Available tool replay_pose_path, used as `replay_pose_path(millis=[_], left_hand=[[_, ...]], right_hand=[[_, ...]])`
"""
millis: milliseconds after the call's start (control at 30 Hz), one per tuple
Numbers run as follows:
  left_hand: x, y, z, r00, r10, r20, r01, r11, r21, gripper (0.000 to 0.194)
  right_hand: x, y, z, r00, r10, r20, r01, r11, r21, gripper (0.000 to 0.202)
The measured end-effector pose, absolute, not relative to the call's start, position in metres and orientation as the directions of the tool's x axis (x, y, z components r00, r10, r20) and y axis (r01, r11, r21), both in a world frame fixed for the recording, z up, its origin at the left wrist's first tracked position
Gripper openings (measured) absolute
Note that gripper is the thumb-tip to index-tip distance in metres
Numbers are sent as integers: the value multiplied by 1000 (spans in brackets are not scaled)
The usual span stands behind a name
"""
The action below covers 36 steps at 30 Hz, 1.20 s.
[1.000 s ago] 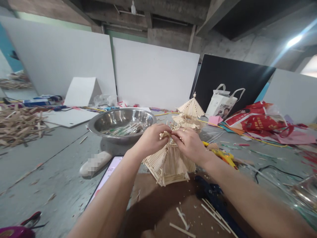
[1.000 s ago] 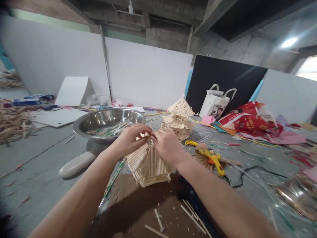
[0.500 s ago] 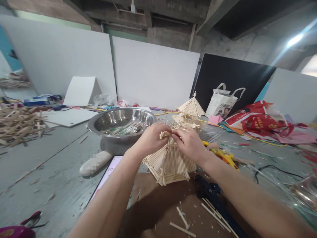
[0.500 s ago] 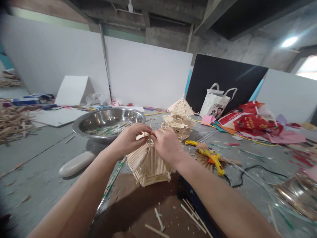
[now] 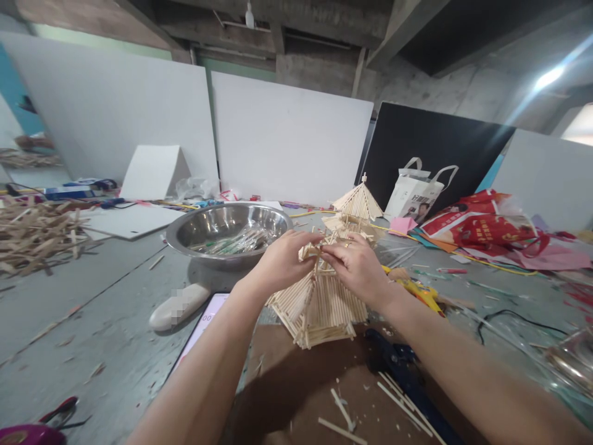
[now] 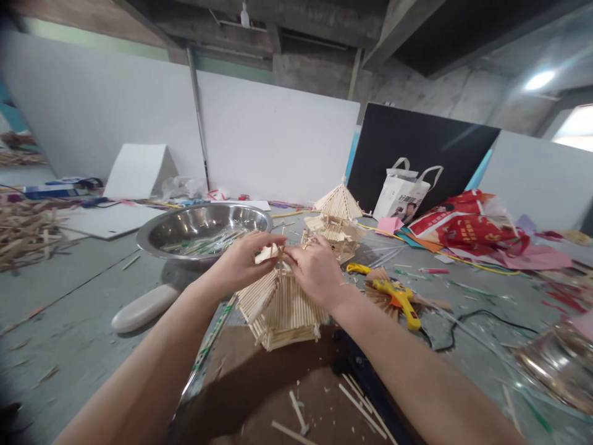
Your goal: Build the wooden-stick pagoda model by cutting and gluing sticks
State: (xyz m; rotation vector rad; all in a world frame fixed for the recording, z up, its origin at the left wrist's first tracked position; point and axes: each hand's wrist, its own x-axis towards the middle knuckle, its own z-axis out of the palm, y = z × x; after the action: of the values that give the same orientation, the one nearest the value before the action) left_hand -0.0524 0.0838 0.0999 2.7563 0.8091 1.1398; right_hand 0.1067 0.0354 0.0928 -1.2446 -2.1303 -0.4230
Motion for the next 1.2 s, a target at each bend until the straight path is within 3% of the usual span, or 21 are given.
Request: replay_pose_path(millis=[367,533,633,833,900,1000,1200], left_hand=[[-55,78,105,625,496,603,426,-864,269,45],[-57,75,110,616,489,618,374,-872,317,50],[-57,73,111,593,502,629,369,-864,342,46],[-58,70,114,518,495,697,370,-865,340,35],[-57,70,114,490,467,736,373,-876,307,28],[-52,71,111,476,393,787,411,-890,196,23],[-34,69,95,524,279,805,516,-856,-39,16]], right_hand=[[111,32,96,-316,729,608,904,426,-41,48],[119,22,103,-355,694,627,865,498,-62,62],[126,15,106,-347,692,633,823,548,-148,60],[134,3,110,-177,695,697,588,643,-492,37],[135,3,110,-58,685,726,533,637,-558,28],[137,9,106,43,697,716,597,556,-578,19],[132,16,95,-59,770,635,792,424,-440,16]])
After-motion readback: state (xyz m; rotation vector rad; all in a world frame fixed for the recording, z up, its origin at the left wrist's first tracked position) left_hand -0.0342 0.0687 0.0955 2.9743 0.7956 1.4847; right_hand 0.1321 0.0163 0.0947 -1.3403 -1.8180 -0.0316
